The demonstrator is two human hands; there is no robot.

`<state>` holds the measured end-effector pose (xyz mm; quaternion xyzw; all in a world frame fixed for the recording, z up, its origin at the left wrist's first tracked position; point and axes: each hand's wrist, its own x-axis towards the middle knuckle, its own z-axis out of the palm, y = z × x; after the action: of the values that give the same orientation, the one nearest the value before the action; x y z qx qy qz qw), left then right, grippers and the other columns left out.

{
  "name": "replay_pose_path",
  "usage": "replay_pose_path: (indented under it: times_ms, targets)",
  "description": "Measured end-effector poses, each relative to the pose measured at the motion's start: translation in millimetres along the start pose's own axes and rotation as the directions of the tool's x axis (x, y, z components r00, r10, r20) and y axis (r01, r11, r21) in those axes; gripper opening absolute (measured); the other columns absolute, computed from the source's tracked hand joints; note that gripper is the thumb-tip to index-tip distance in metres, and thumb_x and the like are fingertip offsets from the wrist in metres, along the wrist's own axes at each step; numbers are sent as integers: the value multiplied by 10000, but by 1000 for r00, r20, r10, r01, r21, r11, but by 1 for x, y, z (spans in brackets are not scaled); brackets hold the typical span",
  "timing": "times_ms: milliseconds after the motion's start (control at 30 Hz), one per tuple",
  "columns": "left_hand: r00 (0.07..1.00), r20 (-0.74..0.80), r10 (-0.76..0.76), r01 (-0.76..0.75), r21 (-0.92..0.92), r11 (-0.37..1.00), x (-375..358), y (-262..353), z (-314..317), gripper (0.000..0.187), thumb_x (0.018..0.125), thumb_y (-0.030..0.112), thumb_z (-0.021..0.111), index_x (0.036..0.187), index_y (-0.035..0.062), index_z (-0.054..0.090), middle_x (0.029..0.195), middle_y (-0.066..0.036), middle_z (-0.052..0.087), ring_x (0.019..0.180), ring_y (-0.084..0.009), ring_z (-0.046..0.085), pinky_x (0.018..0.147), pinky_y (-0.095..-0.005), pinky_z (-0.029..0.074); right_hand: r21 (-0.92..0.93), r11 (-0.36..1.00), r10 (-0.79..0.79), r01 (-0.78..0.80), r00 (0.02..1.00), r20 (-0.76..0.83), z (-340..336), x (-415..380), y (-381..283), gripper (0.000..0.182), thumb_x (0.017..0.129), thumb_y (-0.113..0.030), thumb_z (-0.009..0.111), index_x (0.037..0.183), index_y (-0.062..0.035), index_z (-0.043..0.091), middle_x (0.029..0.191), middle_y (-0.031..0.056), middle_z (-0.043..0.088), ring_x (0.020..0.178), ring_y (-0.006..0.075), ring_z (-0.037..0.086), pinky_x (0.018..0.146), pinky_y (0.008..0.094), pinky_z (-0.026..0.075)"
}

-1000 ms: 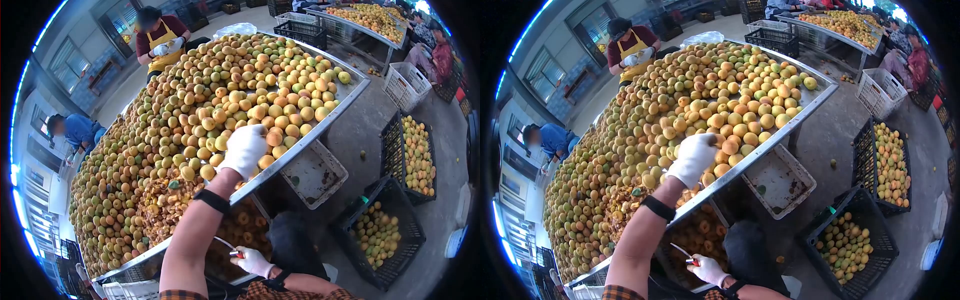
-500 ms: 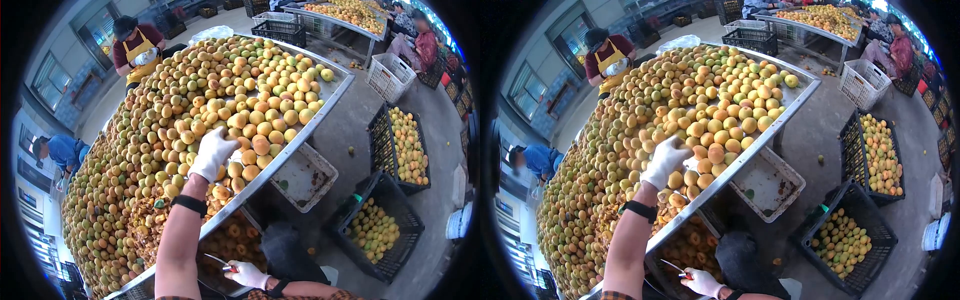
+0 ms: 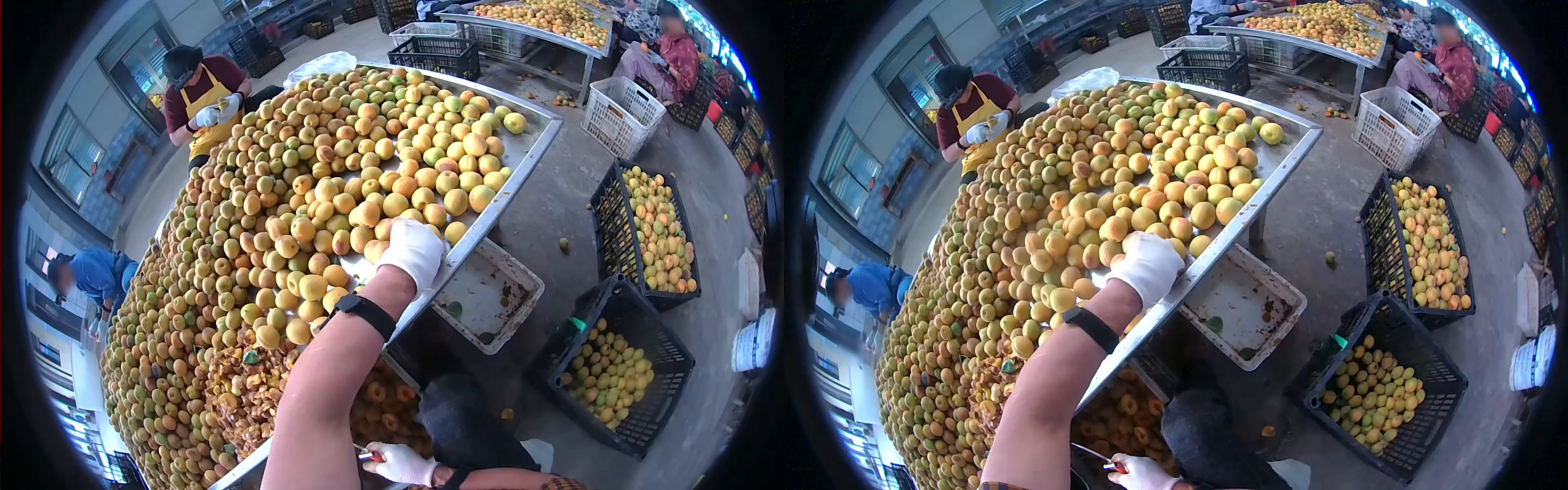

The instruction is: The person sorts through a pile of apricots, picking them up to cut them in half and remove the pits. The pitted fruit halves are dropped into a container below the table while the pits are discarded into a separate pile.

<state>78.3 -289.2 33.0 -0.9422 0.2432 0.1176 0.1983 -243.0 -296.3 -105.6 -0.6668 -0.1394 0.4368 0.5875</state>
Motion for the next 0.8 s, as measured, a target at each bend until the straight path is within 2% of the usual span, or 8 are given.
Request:
replay_pose_path:
  times_ms: [67, 233, 333, 500, 567, 633, 700, 800]
  targets:
    - [999, 42, -15, 12, 54, 998, 4, 3, 6, 199, 819, 214, 589, 915, 117, 734, 928, -77, 704, 916, -269, 662, 720, -409, 502, -16, 1000, 13, -13, 1000, 2, -3, -3, -1, 441, 854, -399, 605, 1135, -60, 590, 961, 186, 666, 921, 366, 629, 798, 400, 477]
    - [969, -170, -181, 85, -460, 884, -29, -33, 3, 221, 712, 252, 639, 845, 95, 720, 807, -140, 680, 798, -318, 660, 710, -411, 527, 21, 997, -77, 78, 995, -59, -8, -4, 1, 374, 846, -362, 626, 1078, -69, 607, 919, 181, 665, 873, 372, 633, 772, 401, 485]
    - [971, -63, -230, 20, -940, 342, -50, -38, -24, 390, 736, 231, 718, 1050, 5, 670, 878, -63, 680, 806, -136, 625, 757, -277, 501, 50, 995, -86, 89, 994, -70, -6, -5, 1, 333, 844, -332, 638, 1056, -77, 609, 898, 167, 667, 841, 359, 641, 750, 402, 485]
    - [979, -96, 178, -97, -995, -3, -37, 66, -69, 474, 797, 247, 695, 1182, -15, 599, 992, -61, 653, 903, -123, 599, 823, -257, 472, 62, 991, -115, 117, 993, -36, -8, -11, -5, 305, 853, -325, 605, 1037, -81, 598, 899, 162, 661, 816, 362, 625, 693, 428, 461]
    - [930, -196, 311, -106, -953, -283, -25, 133, -77, 592, 809, 317, 696, 1264, -21, 526, 1071, -108, 650, 996, -173, 604, 867, -294, 468, -13, 986, -164, 163, 985, -56, -4, -5, 8, 289, 856, -321, 598, 1009, -76, 602, 892, 171, 656, 807, 369, 619, 688, 431, 461]
    - [900, -417, 125, -431, -894, 121, -14, 175, -71, 618, 811, 389, 656, 1285, 20, 508, 1151, -213, 613, 1045, -323, 612, 891, -355, 480, -106, 968, -232, 229, 972, -22, 6, 6, 28, 276, 859, -318, 591, 980, -71, 605, 885, 179, 651, 797, 376, 614, 684, 433, 460]
    - [850, -525, -35, -456, -768, 450, -5, 162, -69, 535, 812, 324, 641, 1253, 46, 520, 1096, -227, 608, 1038, -385, 587, 891, -401, 477, -114, 980, -168, 162, 984, -50, 5, 11, 37, 253, 870, -306, 577, 938, -65, 611, 869, 190, 644, 777, 386, 609, 682, 444, 462]
    - [754, -631, -183, -374, -642, 669, 19, 93, -50, 178, 794, 114, 609, 953, 74, 677, 841, -127, 669, 824, -332, 644, 725, -386, 519, 61, 980, -178, 189, 972, -152, -8, -10, 3, 250, 843, -246, 629, 999, -51, 621, 919, 162, 672, 846, 325, 645, 735, 403, 494]
